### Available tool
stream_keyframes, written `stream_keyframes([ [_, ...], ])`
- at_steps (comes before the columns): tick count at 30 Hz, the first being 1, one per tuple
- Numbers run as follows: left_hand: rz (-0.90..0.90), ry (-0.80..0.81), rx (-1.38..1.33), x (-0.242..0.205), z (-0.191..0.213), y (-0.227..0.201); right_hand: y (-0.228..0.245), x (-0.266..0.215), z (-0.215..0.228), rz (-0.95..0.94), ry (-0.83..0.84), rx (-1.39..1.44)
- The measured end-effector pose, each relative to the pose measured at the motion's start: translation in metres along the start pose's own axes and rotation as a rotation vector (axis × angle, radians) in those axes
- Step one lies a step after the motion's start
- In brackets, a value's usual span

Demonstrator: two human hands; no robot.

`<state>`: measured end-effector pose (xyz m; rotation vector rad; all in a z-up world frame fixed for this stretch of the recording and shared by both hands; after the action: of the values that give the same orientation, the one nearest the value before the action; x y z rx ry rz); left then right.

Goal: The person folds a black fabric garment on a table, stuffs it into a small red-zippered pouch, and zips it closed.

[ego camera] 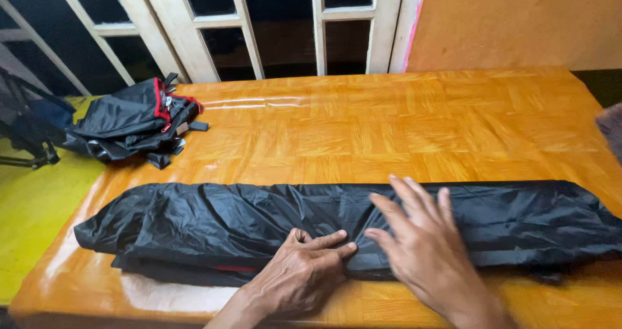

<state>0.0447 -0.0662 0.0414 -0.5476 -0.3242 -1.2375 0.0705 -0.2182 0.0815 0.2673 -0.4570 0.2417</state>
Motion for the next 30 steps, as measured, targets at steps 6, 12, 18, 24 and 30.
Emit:
stream_keyframes([
  [6, 0.022, -0.007, -0.032, 0.006, 0.009, -0.006, -0.019, -0.003, -0.12, 0.114, -0.188, -0.429],
  [12, 0.046, -0.207, 0.308, -0.013, 0.033, -0.019, -0.049, 0.003, -0.157, 0.047, -0.145, -0.368],
  [18, 0.286, 0.207, 0.613, -0.074, 0.059, 0.02, -0.049, 0.006, -0.157, 0.06, -0.142, -0.338],
  [24, 0.125, 0.148, 0.578, -0.086, 0.064, 0.002, -0.04, 0.003, -0.146, 0.056, -0.027, -0.424],
  [30, 0.191, 0.06, 0.564, -0.097, 0.062, -0.004, -0.029, -0.003, -0.128, 0.124, -0.166, -0.434],
])
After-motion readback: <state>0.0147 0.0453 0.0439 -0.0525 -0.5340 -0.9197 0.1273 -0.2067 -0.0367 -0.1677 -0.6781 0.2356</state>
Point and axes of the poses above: each hand's wrist, its own x-axis towards the middle knuckle, its own z-axis out of the back of the hand, y = z × x, the point moved 9 cm from there along x, towards the middle knuckle, and after that the axes turned 12 degrees about -z, right-handed, at the moved point
